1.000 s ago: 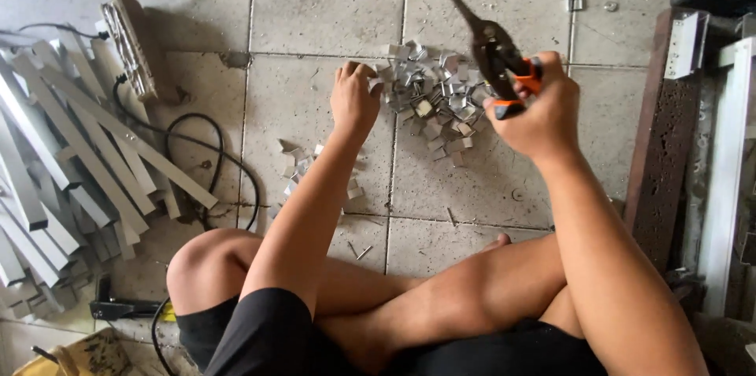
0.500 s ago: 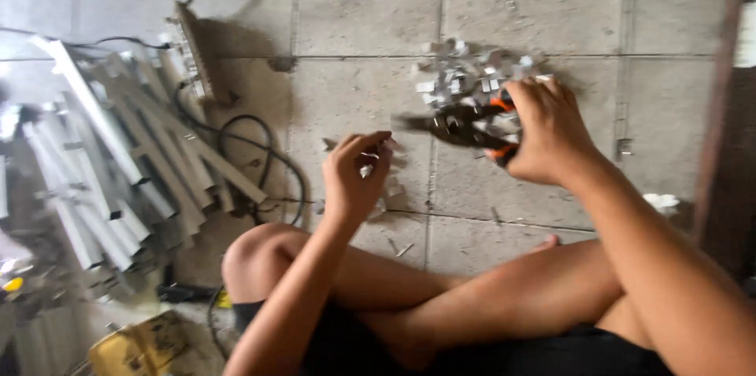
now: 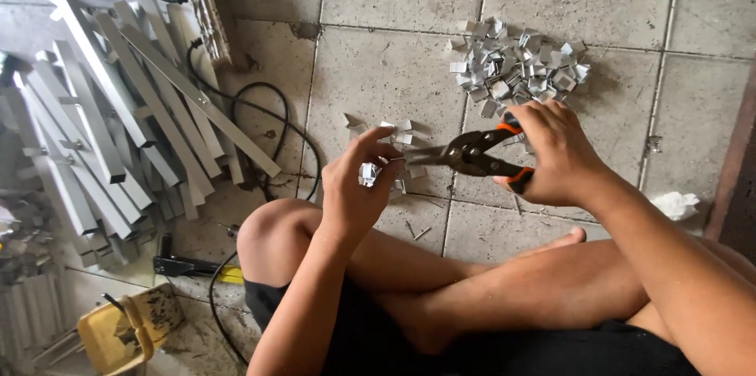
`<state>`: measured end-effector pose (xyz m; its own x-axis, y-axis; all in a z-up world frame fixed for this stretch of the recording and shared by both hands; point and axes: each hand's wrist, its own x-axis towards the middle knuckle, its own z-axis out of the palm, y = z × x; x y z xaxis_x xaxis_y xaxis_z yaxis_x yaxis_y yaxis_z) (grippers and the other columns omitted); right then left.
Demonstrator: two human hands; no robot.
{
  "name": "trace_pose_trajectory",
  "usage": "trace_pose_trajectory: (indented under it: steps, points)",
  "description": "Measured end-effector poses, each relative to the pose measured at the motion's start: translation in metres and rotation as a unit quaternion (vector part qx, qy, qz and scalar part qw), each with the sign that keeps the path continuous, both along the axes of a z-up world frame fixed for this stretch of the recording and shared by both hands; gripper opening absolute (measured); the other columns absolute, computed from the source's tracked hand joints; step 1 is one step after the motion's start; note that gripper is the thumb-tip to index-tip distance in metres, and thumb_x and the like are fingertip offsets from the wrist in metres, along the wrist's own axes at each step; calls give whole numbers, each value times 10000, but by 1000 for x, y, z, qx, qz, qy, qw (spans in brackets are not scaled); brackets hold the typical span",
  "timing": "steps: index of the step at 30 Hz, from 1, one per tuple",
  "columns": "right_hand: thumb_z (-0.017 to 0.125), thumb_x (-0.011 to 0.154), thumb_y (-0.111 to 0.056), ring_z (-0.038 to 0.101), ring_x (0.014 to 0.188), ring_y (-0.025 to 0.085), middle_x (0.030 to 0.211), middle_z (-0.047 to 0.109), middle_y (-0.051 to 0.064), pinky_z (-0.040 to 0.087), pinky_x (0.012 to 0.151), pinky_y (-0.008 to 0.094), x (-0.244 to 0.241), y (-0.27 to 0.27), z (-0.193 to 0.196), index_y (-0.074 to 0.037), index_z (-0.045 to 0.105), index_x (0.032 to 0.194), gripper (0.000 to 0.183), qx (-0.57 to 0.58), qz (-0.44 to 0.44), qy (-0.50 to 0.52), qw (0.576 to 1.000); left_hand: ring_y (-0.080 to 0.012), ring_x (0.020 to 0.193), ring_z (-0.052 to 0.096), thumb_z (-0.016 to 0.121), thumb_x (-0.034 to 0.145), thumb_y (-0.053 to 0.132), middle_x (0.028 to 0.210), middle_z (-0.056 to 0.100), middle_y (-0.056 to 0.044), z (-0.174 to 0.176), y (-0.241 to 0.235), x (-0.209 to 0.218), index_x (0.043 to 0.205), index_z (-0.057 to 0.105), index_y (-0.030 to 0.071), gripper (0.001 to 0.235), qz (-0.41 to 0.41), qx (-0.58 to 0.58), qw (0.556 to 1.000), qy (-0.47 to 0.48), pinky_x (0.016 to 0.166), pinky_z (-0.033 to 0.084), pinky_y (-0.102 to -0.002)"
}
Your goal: Cutting small scraps of thin metal into smaller pieces using hand-held tin snips while sitting on the floor.
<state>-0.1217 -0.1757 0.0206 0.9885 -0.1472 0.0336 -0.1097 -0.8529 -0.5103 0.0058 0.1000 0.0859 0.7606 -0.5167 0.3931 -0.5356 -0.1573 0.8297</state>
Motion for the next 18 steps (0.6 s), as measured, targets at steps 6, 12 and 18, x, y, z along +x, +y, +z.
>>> trace_pose_trajectory:
  steps: [6, 12, 18]
  points:
    - [766, 470, -171, 610, 1069, 333, 1025, 625, 112, 386, 1097, 473, -3, 2, -9, -68, 556, 1268, 832, -87, 21, 30, 996, -210, 746, 754, 772, 824, -73, 859, 765, -31, -1, 8, 1, 1179, 688, 77, 395, -36, 11, 999, -25, 753, 610, -360]
    - [745, 507, -200, 622, 970, 277, 933, 634, 66, 429, 959, 411, -5, 0, -50, -129, 559, 1180, 703, -93, 28, 26, 995, -196, 750, 756, 790, 828, -49, 841, 756, -11, -1, 9, 2, 1047, 734, 83, 262, -55, -10, 997, -52, 742, 616, -334]
    - [766, 532, -121, 651, 877, 292, 843, 657, 96, 460, 840, 388, -3, 12, -78, -90, 563, 1095, 599, -32, 35, -23, 999, -235, 754, 759, 782, 804, -87, 829, 756, -54, -4, 8, -3, 947, 748, 71, 216, -83, -91, 992, -21, 724, 617, -345]
